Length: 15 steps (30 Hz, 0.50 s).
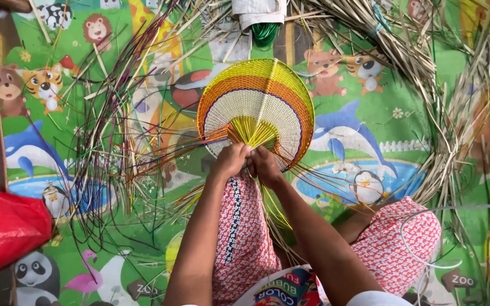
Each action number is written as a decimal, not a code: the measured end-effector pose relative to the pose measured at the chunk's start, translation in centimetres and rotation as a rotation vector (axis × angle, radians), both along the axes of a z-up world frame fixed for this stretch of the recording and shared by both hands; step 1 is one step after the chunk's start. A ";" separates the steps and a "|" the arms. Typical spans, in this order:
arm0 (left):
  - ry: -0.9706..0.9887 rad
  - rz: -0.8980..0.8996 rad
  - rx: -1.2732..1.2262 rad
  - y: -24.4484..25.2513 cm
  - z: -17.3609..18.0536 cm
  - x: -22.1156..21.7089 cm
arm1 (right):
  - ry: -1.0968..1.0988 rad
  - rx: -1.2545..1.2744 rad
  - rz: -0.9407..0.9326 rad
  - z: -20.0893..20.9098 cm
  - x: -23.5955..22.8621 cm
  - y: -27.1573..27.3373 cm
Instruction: Weaving colored strands into a circular fan-shaped frame to create a patterned object.
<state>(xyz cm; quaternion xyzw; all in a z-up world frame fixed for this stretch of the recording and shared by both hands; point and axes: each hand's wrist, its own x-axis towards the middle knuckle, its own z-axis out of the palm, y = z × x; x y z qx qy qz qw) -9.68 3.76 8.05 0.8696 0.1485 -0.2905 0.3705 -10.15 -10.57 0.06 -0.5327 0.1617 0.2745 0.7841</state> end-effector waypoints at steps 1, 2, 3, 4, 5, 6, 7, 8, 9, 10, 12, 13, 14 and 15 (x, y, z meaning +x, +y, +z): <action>-0.014 -0.018 0.035 0.0 -0.1 0.0 | -0.010 -0.001 0.011 -0.3 0.0 -0.1; -0.013 -0.016 0.034 0.1 -0.1 -0.3 | -0.009 -0.001 0.013 0.3 -0.2 -0.1; -0.011 -0.020 0.035 0.3 0.0 -0.6 | 0.005 0.017 0.039 0.8 -0.2 -0.1; -0.008 -0.024 0.036 0.4 0.0 -0.8 | 0.019 0.035 0.065 1.3 -0.2 -0.1; -0.008 -0.024 0.037 0.7 0.2 -0.9 | 0.019 0.036 0.066 0.5 -0.6 0.1; 0.007 -0.013 0.033 0.9 0.4 -1.0 | 0.045 0.043 0.059 -0.4 -0.9 0.3; 0.022 -0.002 0.030 1.1 0.5 -1.1 | 0.070 0.051 0.054 -1.3 -1.2 0.5; 0.020 0.000 0.031 1.3 0.1 -0.9 | 0.069 0.052 0.055 -0.4 -0.9 0.6; 0.053 -0.012 0.078 1.5 -0.4 -1.0 | 0.083 0.053 0.032 0.5 -0.8 0.8; 0.085 -0.024 0.124 1.7 -0.9 -1.0 | 0.097 0.054 0.009 1.4 -0.7 1.0; 0.129 -0.047 0.122 1.9 1.0 -0.7 | 0.095 0.000 -0.004 1.6 -0.7 1.1; 0.175 -0.069 0.117 1.8 2.0 -0.7 | 0.096 -0.058 -0.017 1.7 -0.7 1.0; 0.174 -0.068 0.118 1.9 1.0 -0.5 | 0.095 -0.056 -0.017 0.8 -0.6 1.1; 0.261 -0.138 0.231 2.0 0.1 -0.3 | 0.096 -0.114 -0.004 -0.2 -0.5 1.2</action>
